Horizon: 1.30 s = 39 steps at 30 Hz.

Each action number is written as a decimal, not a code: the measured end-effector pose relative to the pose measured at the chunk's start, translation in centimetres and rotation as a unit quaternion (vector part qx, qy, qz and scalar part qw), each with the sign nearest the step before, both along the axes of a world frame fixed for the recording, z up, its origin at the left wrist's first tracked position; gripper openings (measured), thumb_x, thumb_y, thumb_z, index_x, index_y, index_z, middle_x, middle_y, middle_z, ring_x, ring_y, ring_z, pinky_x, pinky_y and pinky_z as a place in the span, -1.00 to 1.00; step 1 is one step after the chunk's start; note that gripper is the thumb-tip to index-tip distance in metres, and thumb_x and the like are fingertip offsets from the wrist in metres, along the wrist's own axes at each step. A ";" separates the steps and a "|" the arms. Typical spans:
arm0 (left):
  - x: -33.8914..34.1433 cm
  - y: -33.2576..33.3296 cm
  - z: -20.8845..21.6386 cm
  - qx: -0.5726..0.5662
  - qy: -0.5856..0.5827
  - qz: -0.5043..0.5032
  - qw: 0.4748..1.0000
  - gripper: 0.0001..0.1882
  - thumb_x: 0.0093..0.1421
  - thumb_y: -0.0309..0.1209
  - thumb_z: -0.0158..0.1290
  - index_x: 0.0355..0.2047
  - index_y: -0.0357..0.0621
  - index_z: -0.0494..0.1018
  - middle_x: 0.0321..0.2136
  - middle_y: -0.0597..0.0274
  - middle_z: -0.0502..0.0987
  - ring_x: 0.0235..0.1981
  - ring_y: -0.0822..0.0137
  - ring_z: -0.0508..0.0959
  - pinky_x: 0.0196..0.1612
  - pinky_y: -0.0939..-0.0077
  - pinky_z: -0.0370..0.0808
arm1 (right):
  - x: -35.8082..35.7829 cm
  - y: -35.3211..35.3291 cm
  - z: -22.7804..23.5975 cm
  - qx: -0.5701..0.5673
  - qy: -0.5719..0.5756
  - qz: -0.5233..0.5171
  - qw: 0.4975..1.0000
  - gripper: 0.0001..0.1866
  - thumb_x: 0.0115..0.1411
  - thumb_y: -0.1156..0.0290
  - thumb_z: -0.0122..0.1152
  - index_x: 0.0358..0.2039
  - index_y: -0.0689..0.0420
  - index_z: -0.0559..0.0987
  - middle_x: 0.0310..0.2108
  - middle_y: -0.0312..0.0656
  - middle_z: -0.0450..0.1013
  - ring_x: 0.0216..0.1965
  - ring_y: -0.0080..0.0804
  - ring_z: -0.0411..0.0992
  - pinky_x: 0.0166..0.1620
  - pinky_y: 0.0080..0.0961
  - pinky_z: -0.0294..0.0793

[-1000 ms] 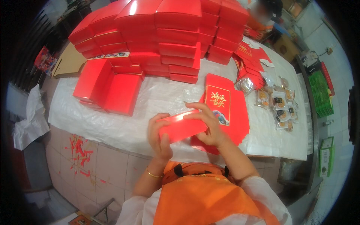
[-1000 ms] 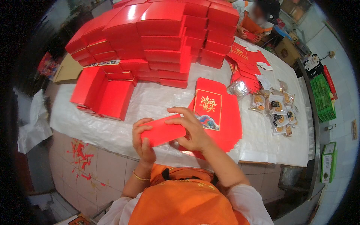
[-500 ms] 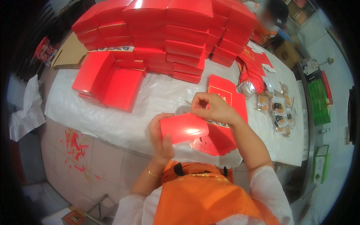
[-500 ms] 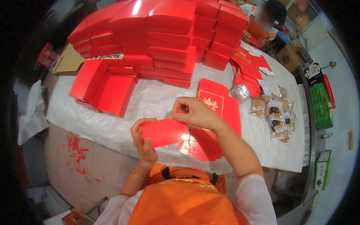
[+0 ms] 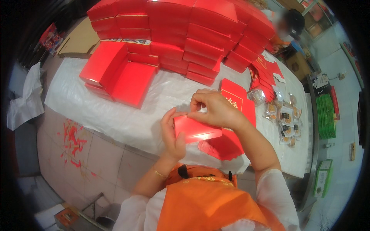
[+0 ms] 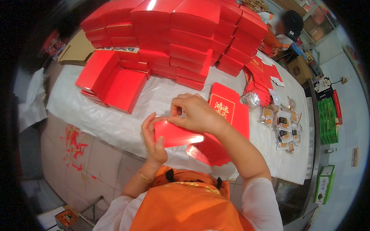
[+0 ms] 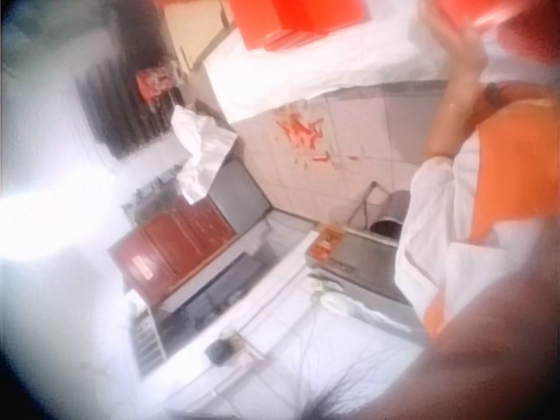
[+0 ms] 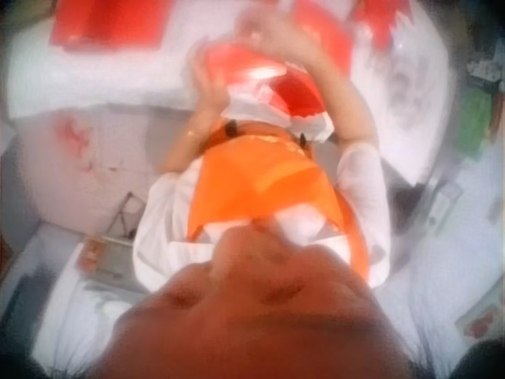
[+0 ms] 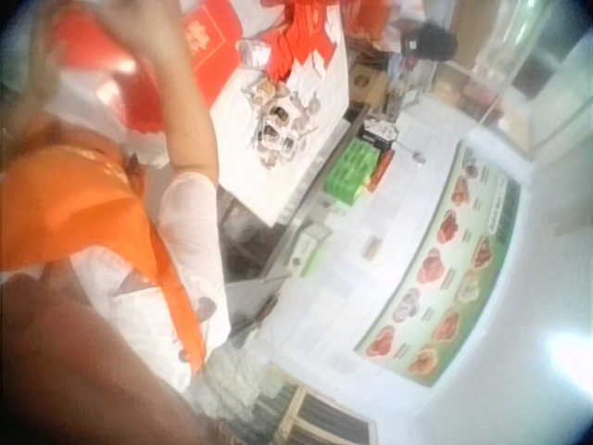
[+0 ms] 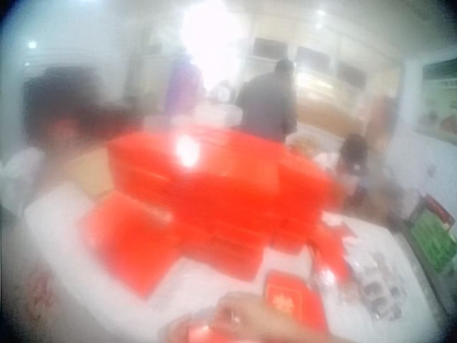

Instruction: The person assembles red cardboard boxes by hand, folding the flaps and pressing them into place.

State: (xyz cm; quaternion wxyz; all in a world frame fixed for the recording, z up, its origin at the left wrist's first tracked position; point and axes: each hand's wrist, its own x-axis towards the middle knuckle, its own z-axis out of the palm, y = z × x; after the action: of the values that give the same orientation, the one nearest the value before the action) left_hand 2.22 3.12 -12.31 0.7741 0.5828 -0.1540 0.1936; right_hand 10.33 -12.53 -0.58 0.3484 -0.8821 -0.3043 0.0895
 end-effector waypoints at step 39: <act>0.9 0.7 2.5 0.134 -0.101 0.036 0.985 -0.76 0.28 -0.45 0.07 -0.05 -0.19 0.49 0.08 -0.08 0.41 0.07 0.12 0.47 0.09 0.31 0.44 | -5.0 -2.7 -2.4 0.081 -0.289 0.023 0.954 -0.63 0.14 0.21 0.36 -0.05 0.05 0.64 -0.12 -0.22 0.61 -0.15 -0.22 0.58 -0.10 -0.32 0.58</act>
State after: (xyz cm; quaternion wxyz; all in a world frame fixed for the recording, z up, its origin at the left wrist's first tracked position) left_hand 3.10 3.82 -9.84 0.6622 0.6635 -0.2354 0.2567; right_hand 5.34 -15.22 -3.01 0.3139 -0.8319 -0.4181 -0.1861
